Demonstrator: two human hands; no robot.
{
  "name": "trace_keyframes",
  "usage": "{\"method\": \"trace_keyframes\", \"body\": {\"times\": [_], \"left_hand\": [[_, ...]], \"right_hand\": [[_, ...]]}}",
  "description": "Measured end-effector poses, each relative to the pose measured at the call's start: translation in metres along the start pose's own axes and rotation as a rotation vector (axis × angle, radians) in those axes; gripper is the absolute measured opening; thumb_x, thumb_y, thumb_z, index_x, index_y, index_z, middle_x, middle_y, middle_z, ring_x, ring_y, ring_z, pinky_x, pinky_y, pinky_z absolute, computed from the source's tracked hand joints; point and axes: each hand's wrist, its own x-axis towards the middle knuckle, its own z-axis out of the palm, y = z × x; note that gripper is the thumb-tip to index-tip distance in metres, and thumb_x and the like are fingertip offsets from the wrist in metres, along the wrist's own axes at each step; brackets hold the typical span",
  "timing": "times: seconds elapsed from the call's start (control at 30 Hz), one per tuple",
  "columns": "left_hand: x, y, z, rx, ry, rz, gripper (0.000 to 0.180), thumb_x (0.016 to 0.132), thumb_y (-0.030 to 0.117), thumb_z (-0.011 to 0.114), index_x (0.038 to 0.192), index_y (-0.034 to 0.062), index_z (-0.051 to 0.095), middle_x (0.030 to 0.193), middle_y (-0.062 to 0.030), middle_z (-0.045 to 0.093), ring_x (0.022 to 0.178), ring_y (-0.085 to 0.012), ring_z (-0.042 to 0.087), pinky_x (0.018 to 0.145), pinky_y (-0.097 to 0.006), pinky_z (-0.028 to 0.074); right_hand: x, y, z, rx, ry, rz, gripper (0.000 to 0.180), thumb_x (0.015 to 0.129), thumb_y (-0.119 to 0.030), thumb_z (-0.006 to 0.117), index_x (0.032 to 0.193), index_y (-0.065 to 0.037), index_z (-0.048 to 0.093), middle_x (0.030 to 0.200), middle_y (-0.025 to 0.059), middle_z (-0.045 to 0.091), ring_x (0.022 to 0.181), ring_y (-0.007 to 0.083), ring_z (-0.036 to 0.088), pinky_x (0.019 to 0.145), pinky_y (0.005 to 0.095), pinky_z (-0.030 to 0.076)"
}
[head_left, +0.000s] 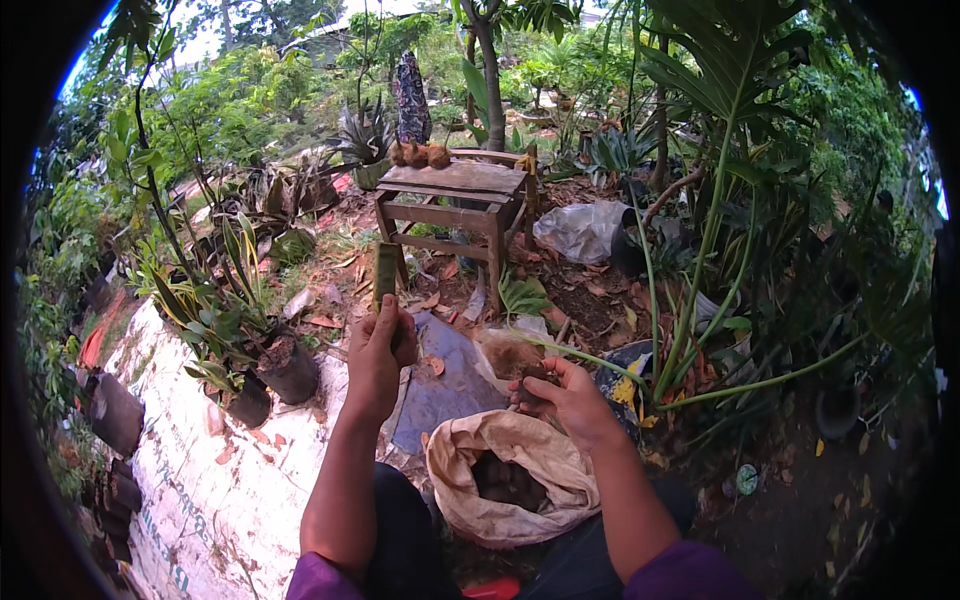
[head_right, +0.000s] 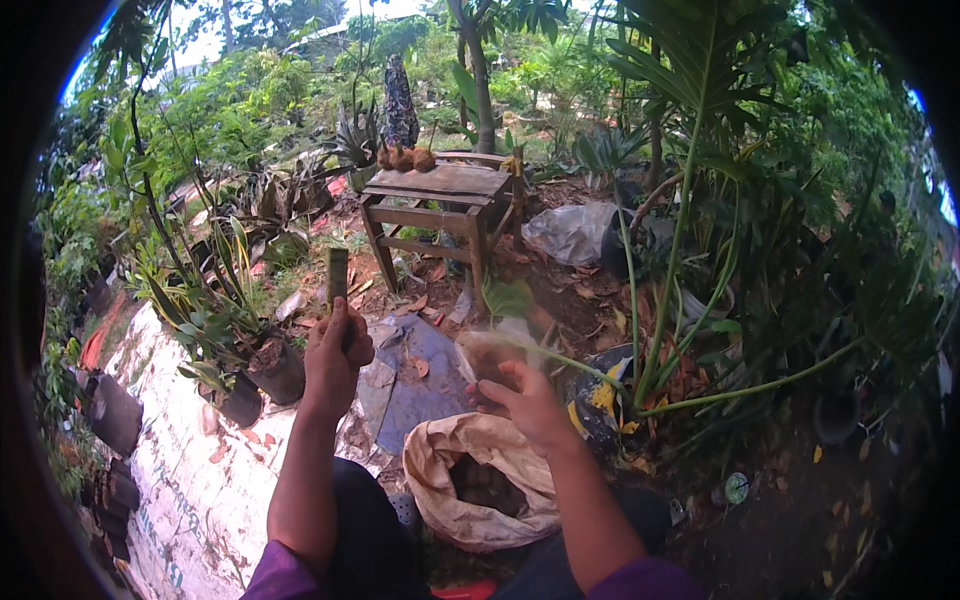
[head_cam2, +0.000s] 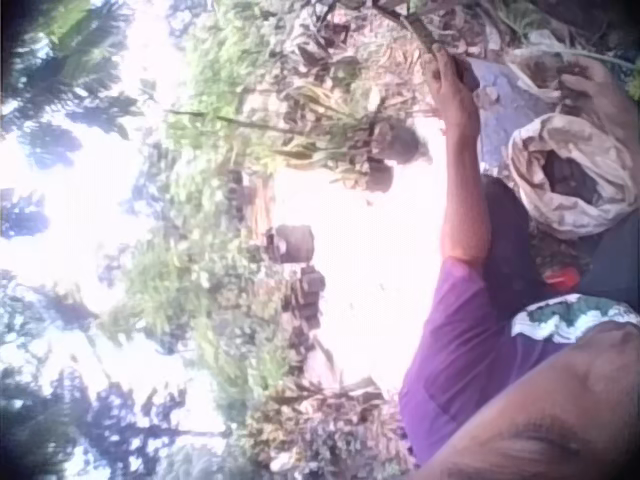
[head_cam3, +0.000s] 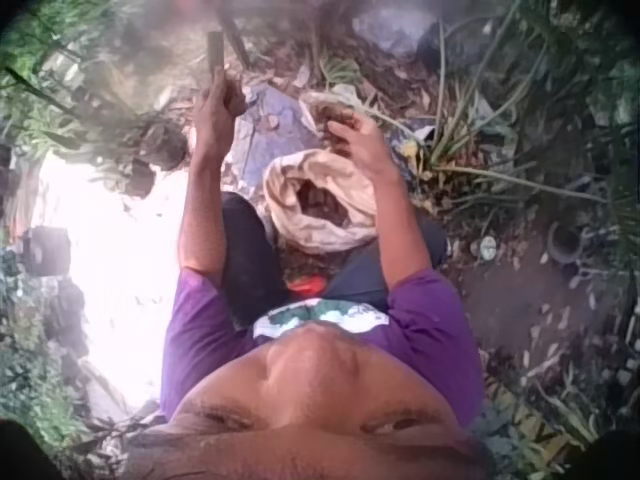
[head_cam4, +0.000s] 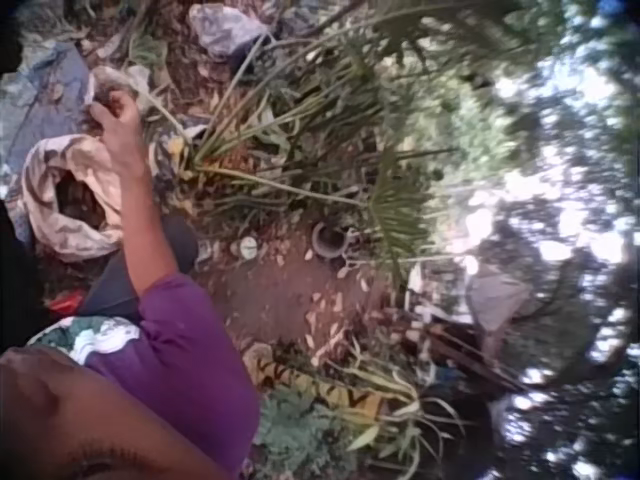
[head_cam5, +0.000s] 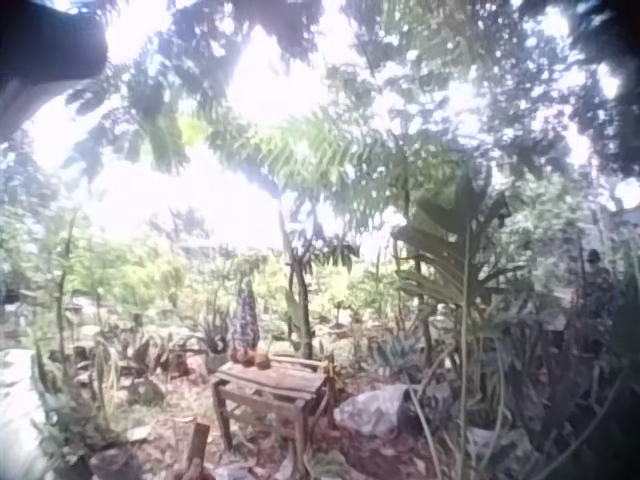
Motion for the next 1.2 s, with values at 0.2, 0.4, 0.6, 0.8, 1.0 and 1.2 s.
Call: {"method": "trace_keyframes", "body": {"times": [0.2, 0.4, 0.6, 0.8, 1.0, 1.2], "left_hand": [[0.004, -0.013, 0.029, 0.043, -0.191, 0.006, 0.032, 0.105, 0.024, 0.055, 0.124, 0.0003, 0.062, 0.061, 0.0048, 0.039, 0.052, -0.0063, 0.035, 0.051, -0.025, 0.028], [0.018, -0.041, 0.059, -0.223, -0.203, -0.092, 0.037, 0.098, 0.007, 0.049, 0.134, 0.0018, 0.055, 0.066, 0.0045, 0.042, 0.057, -0.0055, 0.037, 0.050, -0.023, 0.029], [0.021, -0.060, 0.082, -0.299, -0.223, -0.224, 0.010, 0.099, 0.012, 0.055, 0.105, 0.0046, 0.059, 0.065, 0.0075, 0.038, 0.053, -0.0053, 0.034, 0.048, -0.024, 0.027], [0.002, -0.064, 0.102, -0.298, -0.312, -0.176, 0.018, 0.101, 0.025, 0.063, 0.093, 0.0085, 0.061, 0.067, 0.0089, 0.044, 0.053, -0.0025, 0.034, 0.048, -0.023, 0.026], [-0.019, -0.049, 0.093, 0.051, -0.291, 0.016, 0.023, 0.095, 0.029, 0.073, 0.101, 0.0071, 0.069, 0.076, 0.0083, 0.056, 0.064, -0.0006, 0.046, 0.057, -0.021, 0.035], [-0.026, -0.026, 0.066, 0.099, -0.336, -0.102, 0.026, 0.095, 0.031, 0.072, 0.101, 0.0059, 0.069, 0.075, 0.0073, 0.056, 0.062, -0.0017, 0.047, 0.054, -0.021, 0.035]], "right_hand": [[-0.005, -0.027, 0.013, -0.117, -0.010, -0.108, 0.021, 0.099, -0.006, 0.062, 0.119, 0.002, 0.061, 0.104, 0.0103, 0.072, 0.088, 0.0146, 0.070, 0.075, 0.0268, 0.057], [-0.004, -0.055, 0.029, -0.242, 0.116, -0.354, 0.015, 0.098, -0.007, 0.064, 0.110, 0.001, 0.063, 0.089, 0.0090, 0.072, 0.075, 0.0106, 0.067, 0.065, 0.0250, 0.052], [-0.008, -0.080, 0.043, -0.171, 0.264, -0.522, 0.010, 0.098, -0.006, 0.064, 0.106, -0.001, 0.063, 0.090, 0.0093, 0.072, 0.070, 0.0103, 0.063, 0.064, 0.0240, 0.051], [0.000, -0.084, 0.060, -0.005, 0.470, -0.641, 0.014, 0.102, -0.018, 0.063, 0.106, -0.004, 0.065, 0.093, 0.0058, 0.071, 0.074, 0.0095, 0.062, 0.066, 0.0239, 0.051], [0.011, -0.076, 0.074, 0.092, 0.465, -0.623, 0.024, 0.104, -0.029, 0.061, 0.098, -0.006, 0.067, 0.090, 0.0044, 0.070, 0.073, 0.0094, 0.062, 0.062, 0.0250, 0.050], [0.015, -0.069, 0.089, -0.038, 0.463, -0.713, 0.024, 0.103, -0.026, 0.063, 0.094, -0.004, 0.067, 0.083, 0.0031, 0.067, 0.070, 0.0091, 0.061, 0.060, 0.0250, 0.048]]}}
